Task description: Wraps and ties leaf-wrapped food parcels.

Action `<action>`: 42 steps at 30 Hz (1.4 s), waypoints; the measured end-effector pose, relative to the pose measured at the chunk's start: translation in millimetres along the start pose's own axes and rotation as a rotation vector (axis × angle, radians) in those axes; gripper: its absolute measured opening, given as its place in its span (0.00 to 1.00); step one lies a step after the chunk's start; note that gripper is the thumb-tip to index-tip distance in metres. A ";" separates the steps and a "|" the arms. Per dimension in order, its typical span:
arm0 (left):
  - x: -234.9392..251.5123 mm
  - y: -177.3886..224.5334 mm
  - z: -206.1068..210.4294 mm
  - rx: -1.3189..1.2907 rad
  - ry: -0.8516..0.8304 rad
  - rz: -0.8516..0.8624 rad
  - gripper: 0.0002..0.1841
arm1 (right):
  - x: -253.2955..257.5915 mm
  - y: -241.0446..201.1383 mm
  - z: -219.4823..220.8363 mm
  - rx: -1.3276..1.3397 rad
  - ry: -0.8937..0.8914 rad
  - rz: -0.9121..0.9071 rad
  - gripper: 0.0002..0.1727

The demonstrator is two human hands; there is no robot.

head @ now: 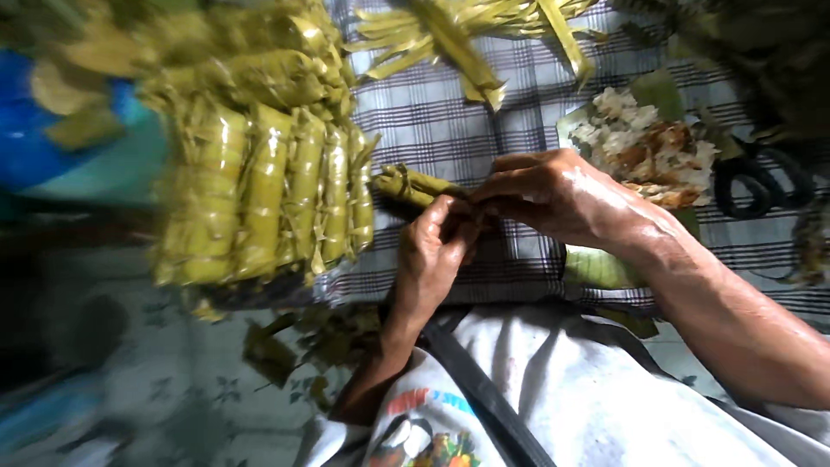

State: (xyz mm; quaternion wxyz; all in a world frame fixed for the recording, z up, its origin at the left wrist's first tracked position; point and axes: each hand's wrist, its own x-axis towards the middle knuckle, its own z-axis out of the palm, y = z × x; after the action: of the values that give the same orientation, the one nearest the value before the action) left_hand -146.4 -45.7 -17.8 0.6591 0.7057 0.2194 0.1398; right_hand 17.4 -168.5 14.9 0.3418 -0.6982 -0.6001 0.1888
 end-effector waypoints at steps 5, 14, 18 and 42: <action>-7.1 2.5 3.4 0.449 0.098 0.138 0.04 | -2.6 4.3 -1.3 0.038 0.121 0.013 0.08; 0.3 -7.3 -3.6 0.671 0.065 0.411 0.04 | -3.6 27.6 12.4 -0.056 0.174 0.103 0.08; 13.7 -5.7 -3.3 0.485 -0.021 0.510 0.04 | -0.6 28.1 19.1 -0.071 0.172 0.118 0.09; 16.3 -7.0 19.5 0.457 0.134 0.409 0.16 | 20.0 -5.4 -35.7 -0.051 -0.135 0.224 0.08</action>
State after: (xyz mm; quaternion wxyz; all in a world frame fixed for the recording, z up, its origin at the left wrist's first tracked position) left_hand -123.7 -54.4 -28.0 0.4255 0.8542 0.1416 0.2630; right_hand 41.8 -157.9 46.5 0.2595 -0.7551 -0.5444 0.2571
